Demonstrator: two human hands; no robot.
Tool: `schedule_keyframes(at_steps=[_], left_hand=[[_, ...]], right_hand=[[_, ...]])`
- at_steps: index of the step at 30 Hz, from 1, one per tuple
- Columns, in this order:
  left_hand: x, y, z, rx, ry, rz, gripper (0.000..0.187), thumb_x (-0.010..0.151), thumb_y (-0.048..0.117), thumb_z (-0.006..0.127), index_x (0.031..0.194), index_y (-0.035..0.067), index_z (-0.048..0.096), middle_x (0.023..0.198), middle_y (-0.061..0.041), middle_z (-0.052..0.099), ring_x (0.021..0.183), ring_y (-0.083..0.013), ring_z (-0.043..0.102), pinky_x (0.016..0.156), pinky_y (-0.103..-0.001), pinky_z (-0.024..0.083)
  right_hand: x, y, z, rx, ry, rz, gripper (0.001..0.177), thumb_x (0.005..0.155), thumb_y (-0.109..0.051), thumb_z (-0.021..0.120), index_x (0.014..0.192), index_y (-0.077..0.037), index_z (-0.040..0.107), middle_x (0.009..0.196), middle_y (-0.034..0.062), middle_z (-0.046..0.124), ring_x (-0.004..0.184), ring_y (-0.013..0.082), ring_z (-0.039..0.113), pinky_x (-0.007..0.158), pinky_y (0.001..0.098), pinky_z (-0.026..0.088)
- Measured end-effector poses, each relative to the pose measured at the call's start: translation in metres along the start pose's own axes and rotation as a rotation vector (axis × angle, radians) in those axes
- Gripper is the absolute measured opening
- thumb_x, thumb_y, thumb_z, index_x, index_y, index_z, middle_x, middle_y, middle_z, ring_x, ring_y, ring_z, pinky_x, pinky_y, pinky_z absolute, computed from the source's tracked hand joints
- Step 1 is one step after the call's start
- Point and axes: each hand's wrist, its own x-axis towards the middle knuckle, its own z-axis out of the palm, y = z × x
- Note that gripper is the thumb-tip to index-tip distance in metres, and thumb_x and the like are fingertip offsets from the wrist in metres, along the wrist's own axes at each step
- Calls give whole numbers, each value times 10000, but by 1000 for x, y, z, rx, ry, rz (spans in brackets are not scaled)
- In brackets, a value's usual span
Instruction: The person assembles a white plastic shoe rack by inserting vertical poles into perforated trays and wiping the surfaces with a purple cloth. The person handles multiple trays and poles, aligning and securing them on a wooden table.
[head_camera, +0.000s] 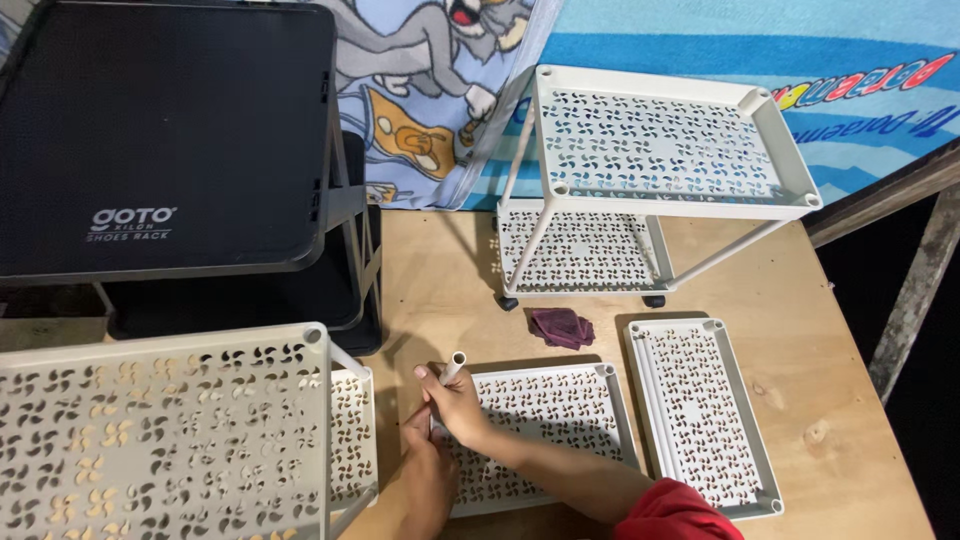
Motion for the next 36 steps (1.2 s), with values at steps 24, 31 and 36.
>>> schedule_keyframes(at_steps=[24,31,36], left_hand=[[2,-1,-1,-78,67,258,366,890,-119,502,1249,-110,432,1198,-261,637,1125,-345,665,960,-395,516],[6,15,-7,-55,116,360,479,959,-46,472,1429,-68,378,1446,-275,522,1334,-391,551,1101,-419,433],[1,33,-22,-38,91,439,649,879,-28,557,1484,-47,324,1522,-256,444,1387,-407,469,1114,-429,402]], right_hand=[[-9,-15,-26,-287,-314,-243,491,1124,-343,478,696,-105,507,651,-4,514,610,115,494,574,295,428],[-23,-41,-20,-112,-151,-203,440,1093,-296,547,715,-71,564,662,-6,547,636,87,483,592,271,390],[-53,-71,-31,-51,-98,-83,351,1053,-266,596,786,-40,626,723,-22,609,680,69,532,617,259,420]])
